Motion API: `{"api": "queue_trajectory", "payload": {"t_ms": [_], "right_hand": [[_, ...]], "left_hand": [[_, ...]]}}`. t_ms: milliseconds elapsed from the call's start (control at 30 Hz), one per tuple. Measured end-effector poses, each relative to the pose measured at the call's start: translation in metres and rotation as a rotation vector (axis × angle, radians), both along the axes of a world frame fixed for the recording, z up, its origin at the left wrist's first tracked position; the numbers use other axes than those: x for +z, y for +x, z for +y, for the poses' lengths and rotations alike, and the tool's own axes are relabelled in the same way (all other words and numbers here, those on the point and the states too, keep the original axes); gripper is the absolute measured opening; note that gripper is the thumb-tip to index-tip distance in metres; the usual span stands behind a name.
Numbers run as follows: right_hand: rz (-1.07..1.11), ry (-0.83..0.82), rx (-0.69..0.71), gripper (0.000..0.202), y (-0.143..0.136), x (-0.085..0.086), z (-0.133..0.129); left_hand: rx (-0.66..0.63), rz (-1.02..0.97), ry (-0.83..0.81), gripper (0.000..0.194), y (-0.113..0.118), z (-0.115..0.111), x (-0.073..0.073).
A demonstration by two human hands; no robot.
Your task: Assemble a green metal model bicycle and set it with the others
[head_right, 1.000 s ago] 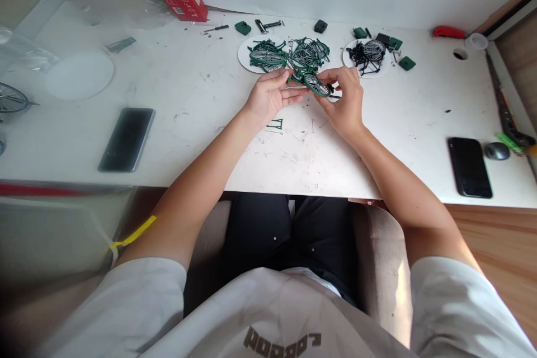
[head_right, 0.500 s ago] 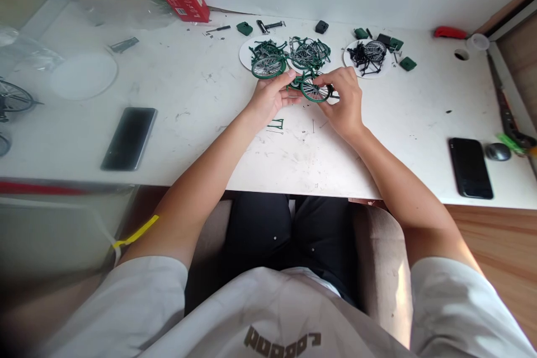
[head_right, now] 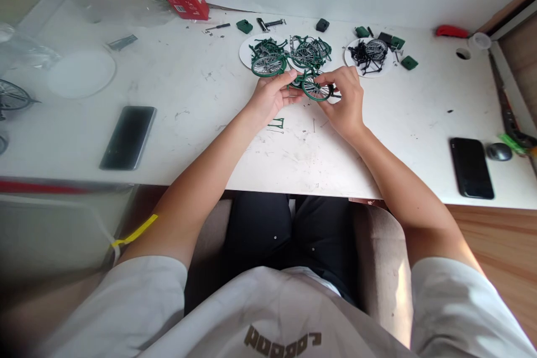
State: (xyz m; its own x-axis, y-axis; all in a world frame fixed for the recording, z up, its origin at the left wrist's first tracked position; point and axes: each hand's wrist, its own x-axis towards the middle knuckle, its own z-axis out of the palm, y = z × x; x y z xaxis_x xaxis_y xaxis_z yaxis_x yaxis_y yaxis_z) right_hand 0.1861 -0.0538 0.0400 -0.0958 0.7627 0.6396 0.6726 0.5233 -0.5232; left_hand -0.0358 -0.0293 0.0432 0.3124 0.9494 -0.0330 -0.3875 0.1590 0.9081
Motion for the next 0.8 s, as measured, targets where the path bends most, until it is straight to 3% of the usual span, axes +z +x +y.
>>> {"api": "queue_trajectory", "payload": {"t_ms": [300,433,800], "right_hand": [[0.038,0.052,0.000,0.034,0.002,-0.001,0.000],[0.039,0.061,-0.016,0.037,0.006,-0.004,0.003],[0.023,0.057,0.006,0.041,0.010,-0.008,0.005]], "left_hand": [[-0.066,0.015,0.023,0.047,-0.006,-0.003,0.004],[-0.064,-0.027,0.012,0.040,-0.007,-0.001,0.002],[-0.061,-0.024,-0.021,0.048,-0.007,-0.002,0.007]]}}
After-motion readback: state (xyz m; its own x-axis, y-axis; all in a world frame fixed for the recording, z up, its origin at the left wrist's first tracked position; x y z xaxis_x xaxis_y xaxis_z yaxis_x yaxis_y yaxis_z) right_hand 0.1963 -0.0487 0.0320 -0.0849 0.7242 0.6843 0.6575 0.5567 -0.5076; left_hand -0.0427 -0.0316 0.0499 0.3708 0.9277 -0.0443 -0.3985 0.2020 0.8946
